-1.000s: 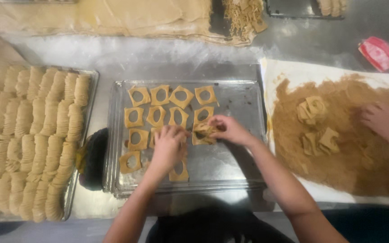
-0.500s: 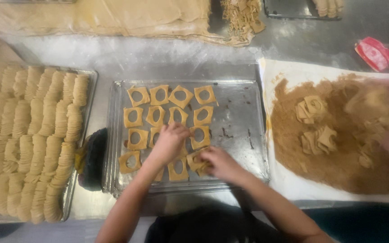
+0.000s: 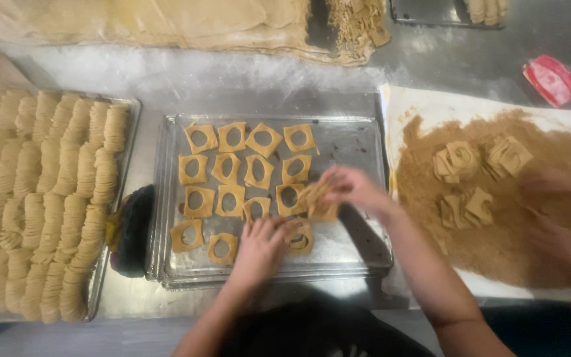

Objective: The person arranges square-shaped dough pieces with holes onto a metal tray. They then coat the dough pieces in a brown powder on a white cloth and place them back onto the tray. The person carries the filled tray down a set of stairs and returns to the workstation to continue the process.

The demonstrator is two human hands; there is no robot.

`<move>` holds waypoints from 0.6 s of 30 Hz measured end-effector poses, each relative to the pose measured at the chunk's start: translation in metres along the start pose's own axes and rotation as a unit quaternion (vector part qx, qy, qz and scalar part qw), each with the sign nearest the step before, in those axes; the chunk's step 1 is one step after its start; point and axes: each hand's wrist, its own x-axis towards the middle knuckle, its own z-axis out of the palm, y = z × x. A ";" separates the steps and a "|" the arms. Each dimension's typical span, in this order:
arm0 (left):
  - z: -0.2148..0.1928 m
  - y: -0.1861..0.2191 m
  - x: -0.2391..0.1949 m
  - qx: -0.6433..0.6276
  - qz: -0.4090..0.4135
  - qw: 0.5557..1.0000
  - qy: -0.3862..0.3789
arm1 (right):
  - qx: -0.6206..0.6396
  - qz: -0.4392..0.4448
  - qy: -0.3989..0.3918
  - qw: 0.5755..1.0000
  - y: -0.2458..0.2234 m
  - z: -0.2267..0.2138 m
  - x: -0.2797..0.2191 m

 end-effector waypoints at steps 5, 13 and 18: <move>0.008 0.013 -0.013 0.041 0.035 0.998 -0.043 | -0.056 -0.170 0.106 0.978 -0.008 -0.057 0.060; 0.025 0.023 0.006 0.068 -0.025 0.996 -0.060 | -0.163 -0.240 0.128 0.948 0.038 -0.087 0.141; 0.019 0.009 0.008 0.008 0.004 0.998 -0.069 | 0.034 -0.229 0.152 0.961 0.017 -0.140 0.123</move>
